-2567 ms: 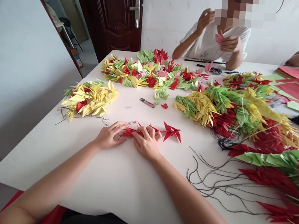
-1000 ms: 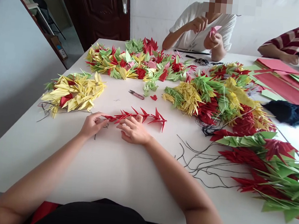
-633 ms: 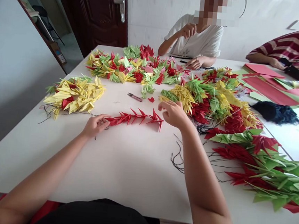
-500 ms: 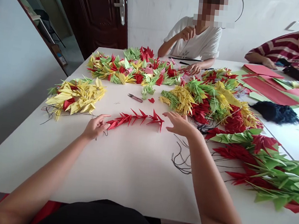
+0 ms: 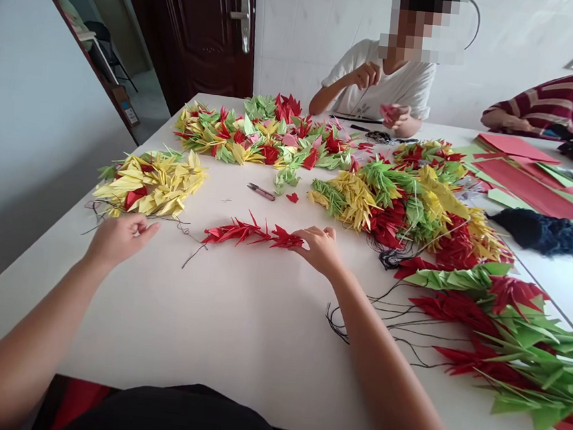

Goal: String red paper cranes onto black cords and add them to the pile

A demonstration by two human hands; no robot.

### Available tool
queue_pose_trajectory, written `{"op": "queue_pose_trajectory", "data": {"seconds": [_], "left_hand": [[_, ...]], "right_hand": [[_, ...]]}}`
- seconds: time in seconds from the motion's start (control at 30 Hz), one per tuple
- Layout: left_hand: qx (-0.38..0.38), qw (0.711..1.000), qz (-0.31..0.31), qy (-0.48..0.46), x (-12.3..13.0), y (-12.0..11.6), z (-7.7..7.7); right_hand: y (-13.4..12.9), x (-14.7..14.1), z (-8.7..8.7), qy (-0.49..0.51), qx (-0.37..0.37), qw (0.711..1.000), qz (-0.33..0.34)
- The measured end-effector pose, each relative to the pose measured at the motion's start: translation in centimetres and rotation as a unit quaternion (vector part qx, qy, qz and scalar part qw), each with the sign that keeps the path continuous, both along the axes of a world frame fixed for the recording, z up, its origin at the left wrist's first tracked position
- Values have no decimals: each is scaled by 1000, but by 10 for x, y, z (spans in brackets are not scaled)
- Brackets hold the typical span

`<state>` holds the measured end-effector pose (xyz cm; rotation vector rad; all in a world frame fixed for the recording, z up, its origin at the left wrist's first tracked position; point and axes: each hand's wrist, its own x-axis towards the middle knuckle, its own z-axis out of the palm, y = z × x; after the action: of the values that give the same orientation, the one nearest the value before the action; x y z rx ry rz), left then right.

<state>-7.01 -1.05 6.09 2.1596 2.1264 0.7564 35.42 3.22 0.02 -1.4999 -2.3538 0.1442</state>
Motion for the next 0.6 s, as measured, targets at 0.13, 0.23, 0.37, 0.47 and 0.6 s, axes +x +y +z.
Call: {"op": "queue_pose_trajectory", "data": {"seconds": [0.13, 0.23, 0.37, 0.47, 0.6], "left_hand": [[-47, 997, -53, -16, 11, -21, -6], [-69, 991, -112, 15, 39, -29, -24], [-65, 993, -92, 17, 69, -24, -44], [-76, 994, -74, -14, 73, -17, -45], [-65, 993, -68, -68, 52, -16, -31]], "right_hand": [[-4, -4, -6, 26, 12, 1000, 9], [-6, -4, -12, 49, 22, 999, 2], [-7, -3, -21, 79, 30, 996, -1], [-7, -2, -24, 89, 36, 995, 2], [-9, -2, -23, 88, 43, 995, 11]]}}
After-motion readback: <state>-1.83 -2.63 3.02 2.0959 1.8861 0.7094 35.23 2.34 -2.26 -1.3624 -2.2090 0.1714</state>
